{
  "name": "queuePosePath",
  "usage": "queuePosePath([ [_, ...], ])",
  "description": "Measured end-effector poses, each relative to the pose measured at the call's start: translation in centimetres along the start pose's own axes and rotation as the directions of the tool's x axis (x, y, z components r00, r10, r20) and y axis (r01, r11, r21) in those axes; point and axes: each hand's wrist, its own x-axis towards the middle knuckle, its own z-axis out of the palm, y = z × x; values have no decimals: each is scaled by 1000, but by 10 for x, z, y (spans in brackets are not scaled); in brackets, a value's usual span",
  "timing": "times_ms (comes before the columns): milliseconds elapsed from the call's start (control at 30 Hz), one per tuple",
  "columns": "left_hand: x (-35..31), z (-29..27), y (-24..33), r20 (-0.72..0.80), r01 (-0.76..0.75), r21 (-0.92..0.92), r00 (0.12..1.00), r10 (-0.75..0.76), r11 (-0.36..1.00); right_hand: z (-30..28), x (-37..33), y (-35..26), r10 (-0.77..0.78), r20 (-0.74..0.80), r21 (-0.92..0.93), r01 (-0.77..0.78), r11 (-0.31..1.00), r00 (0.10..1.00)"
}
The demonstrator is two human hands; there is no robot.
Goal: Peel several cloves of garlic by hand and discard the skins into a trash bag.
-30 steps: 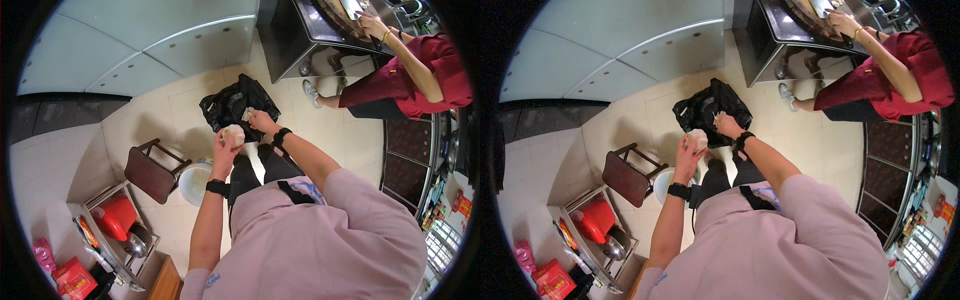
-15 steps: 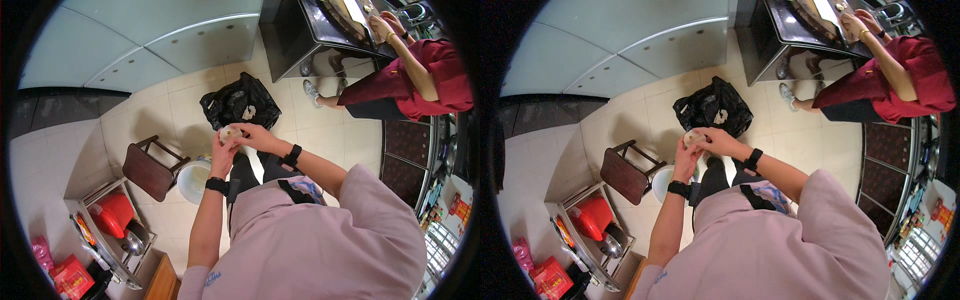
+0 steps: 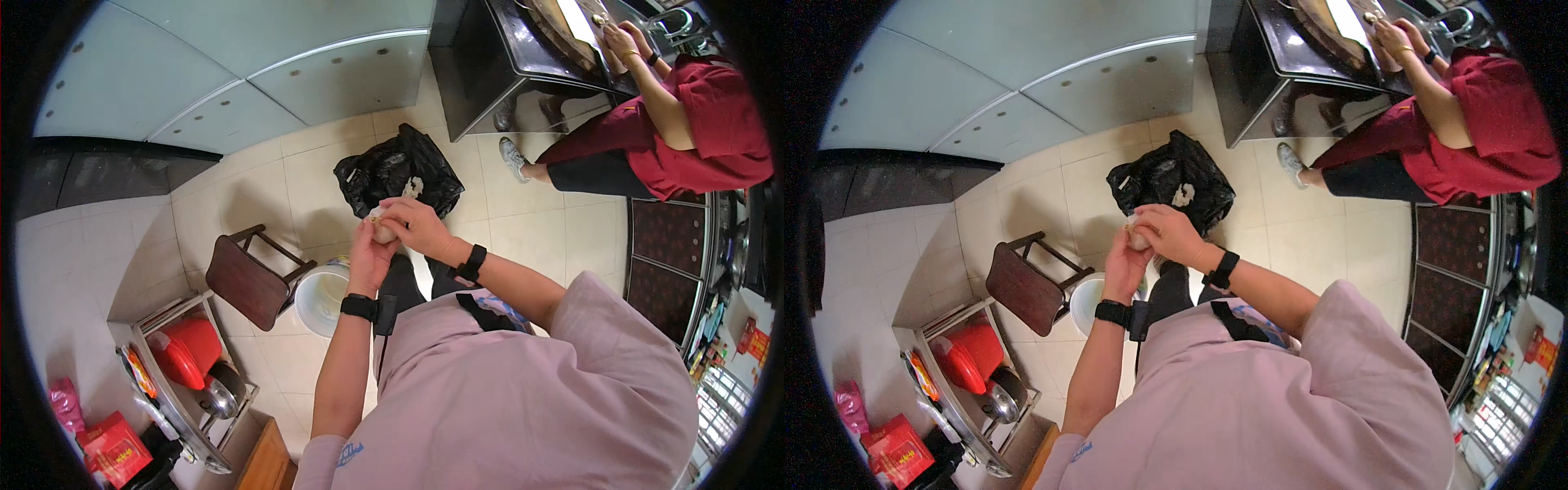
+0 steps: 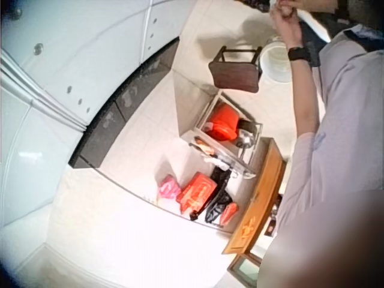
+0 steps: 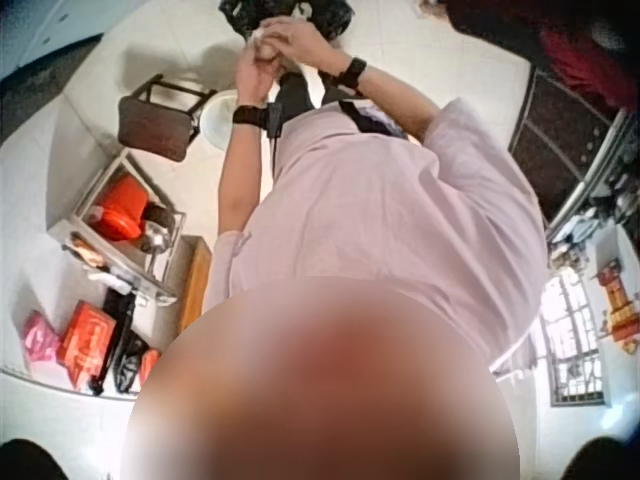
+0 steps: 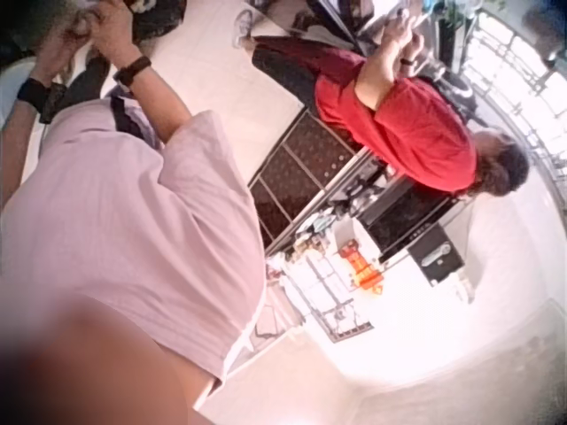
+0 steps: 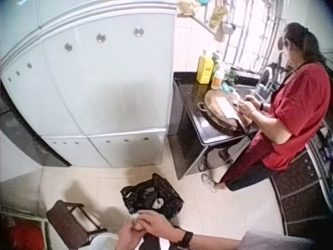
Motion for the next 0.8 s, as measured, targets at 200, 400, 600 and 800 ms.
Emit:
queuePosePath([
  [200,0,13,-1,-68,-49,33,996,51,998,14,-1,-8,130,-119,172,-109,979,984],
  [400,11,13,-6,-66,-62,107,995,70,992,20,1,-3,284,-140,332,-226,916,948],
  [600,0,26,1,-14,-52,143,998,55,988,16,7,-1,87,-17,190,-82,978,996],
  [800,10,36,3,-56,-49,155,997,59,987,25,11,-10,467,-37,563,-367,740,884],
])
